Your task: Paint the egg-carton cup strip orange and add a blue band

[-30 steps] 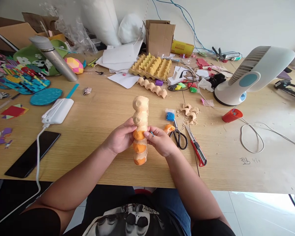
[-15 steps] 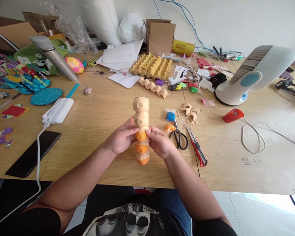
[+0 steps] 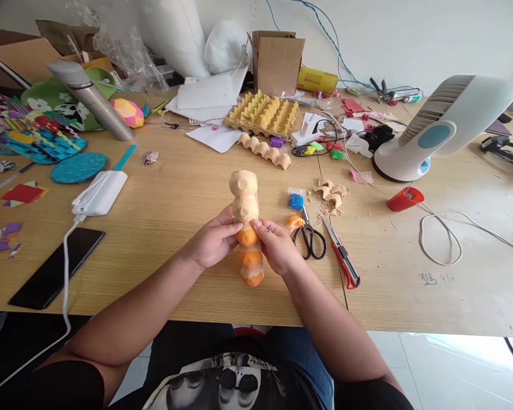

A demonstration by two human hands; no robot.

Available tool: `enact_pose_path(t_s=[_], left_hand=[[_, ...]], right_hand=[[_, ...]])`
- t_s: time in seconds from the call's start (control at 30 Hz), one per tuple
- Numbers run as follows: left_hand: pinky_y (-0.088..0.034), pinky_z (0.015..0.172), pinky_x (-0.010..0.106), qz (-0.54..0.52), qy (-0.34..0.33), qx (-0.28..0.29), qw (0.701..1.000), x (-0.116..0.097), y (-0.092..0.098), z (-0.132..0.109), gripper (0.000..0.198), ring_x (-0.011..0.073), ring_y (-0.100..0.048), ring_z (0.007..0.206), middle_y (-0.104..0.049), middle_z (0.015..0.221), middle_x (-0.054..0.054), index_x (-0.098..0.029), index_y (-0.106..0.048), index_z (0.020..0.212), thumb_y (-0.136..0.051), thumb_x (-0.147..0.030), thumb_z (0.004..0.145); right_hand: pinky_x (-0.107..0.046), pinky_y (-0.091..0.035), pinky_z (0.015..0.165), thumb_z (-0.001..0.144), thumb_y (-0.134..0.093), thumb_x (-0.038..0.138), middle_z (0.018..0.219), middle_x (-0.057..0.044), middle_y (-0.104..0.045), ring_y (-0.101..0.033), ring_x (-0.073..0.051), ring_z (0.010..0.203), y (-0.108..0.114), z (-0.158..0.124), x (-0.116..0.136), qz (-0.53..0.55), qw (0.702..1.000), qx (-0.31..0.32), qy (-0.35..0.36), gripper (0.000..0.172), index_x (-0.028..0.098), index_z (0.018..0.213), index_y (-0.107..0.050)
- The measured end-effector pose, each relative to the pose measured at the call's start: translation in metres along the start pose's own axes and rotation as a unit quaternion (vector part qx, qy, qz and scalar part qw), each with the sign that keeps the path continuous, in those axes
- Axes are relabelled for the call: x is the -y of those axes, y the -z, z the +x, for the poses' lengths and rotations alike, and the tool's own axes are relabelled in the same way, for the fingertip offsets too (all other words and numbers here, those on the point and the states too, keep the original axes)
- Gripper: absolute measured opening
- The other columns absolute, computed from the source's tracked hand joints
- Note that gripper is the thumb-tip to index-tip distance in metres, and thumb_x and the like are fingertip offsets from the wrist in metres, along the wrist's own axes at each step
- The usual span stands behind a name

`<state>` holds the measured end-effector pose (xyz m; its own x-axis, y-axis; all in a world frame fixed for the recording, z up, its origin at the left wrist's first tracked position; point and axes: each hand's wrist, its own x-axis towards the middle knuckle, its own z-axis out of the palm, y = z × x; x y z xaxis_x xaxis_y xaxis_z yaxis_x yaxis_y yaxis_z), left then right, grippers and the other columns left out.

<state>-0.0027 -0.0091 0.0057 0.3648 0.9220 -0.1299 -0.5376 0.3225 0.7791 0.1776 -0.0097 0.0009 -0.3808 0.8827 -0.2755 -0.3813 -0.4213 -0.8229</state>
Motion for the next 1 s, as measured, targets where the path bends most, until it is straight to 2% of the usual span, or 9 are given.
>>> enact_pose_path(t_s=[0.17,0.3,0.4,0.7,0.93,1.0], left_hand=[[-0.053,0.082,0.029,-0.001,0.002,0.002,1.000,-0.0015,-0.0006,-0.0003,0.050,0.0186,-0.070,0.095,-0.074,0.100,0.001,-0.026,-0.069,0.128,-0.089,-0.030,0.082],[-0.052,0.081,0.027,0.006,-0.003,0.000,1.000,-0.0037,-0.0003,-0.0015,0.051,0.0170,-0.069,0.092,-0.074,0.099,0.000,-0.025,-0.067,0.132,-0.087,-0.030,0.085],[-0.052,0.083,0.027,0.020,0.002,0.002,1.000,-0.0036,0.0000,-0.0018,0.053,0.0175,-0.071,0.096,-0.075,0.100,0.000,-0.026,-0.065,0.134,-0.086,-0.028,0.085],[-0.053,0.083,0.028,0.015,0.004,0.007,1.000,0.0001,-0.0016,-0.0003,0.054,0.0194,-0.073,0.099,-0.077,0.102,0.001,-0.027,-0.064,0.133,-0.085,-0.024,0.084],[-0.055,0.082,0.032,-0.030,-0.007,0.028,0.999,-0.0030,-0.0009,0.0020,0.044,0.0209,-0.072,0.092,-0.076,0.103,0.003,-0.023,-0.068,0.130,-0.081,-0.029,0.089],[-0.055,0.083,0.033,-0.041,-0.005,0.033,0.999,-0.0042,-0.0018,0.0022,0.043,0.0212,-0.072,0.091,-0.075,0.103,0.004,-0.023,-0.068,0.131,-0.080,-0.028,0.089]], right_hand=[[-0.030,-0.050,0.069,0.078,-0.089,0.067,0.080,-0.001,-0.070,-0.062,-0.019,0.075,0.0000,-0.0008,0.0038,0.016,1.000,0.027,0.002,0.048,0.023,0.086,-0.072],[-0.027,-0.049,0.067,0.072,-0.098,0.053,0.077,0.001,-0.067,-0.060,-0.014,0.070,0.0029,-0.0014,0.0085,0.012,0.999,0.049,-0.019,0.042,0.021,0.082,-0.072],[-0.027,-0.048,0.065,0.069,-0.100,0.049,0.074,0.001,-0.067,-0.058,-0.014,0.067,0.0038,-0.0006,0.0079,0.009,0.999,0.041,-0.021,0.041,0.020,0.078,-0.072],[-0.028,-0.048,0.066,0.074,-0.097,0.055,0.075,0.001,-0.067,-0.058,-0.014,0.068,0.0052,0.0000,0.0036,-0.017,1.000,0.023,0.002,0.044,0.020,0.079,-0.070],[-0.030,-0.051,0.069,0.081,-0.086,0.068,0.078,-0.001,-0.069,-0.063,-0.018,0.074,0.0066,0.0014,0.0072,0.023,0.998,0.066,-0.002,0.048,0.022,0.086,-0.073],[-0.029,-0.051,0.068,0.080,-0.088,0.066,0.077,0.000,-0.068,-0.063,-0.018,0.074,0.0069,0.0016,0.0081,0.029,0.997,0.067,0.002,0.047,0.022,0.085,-0.073]])
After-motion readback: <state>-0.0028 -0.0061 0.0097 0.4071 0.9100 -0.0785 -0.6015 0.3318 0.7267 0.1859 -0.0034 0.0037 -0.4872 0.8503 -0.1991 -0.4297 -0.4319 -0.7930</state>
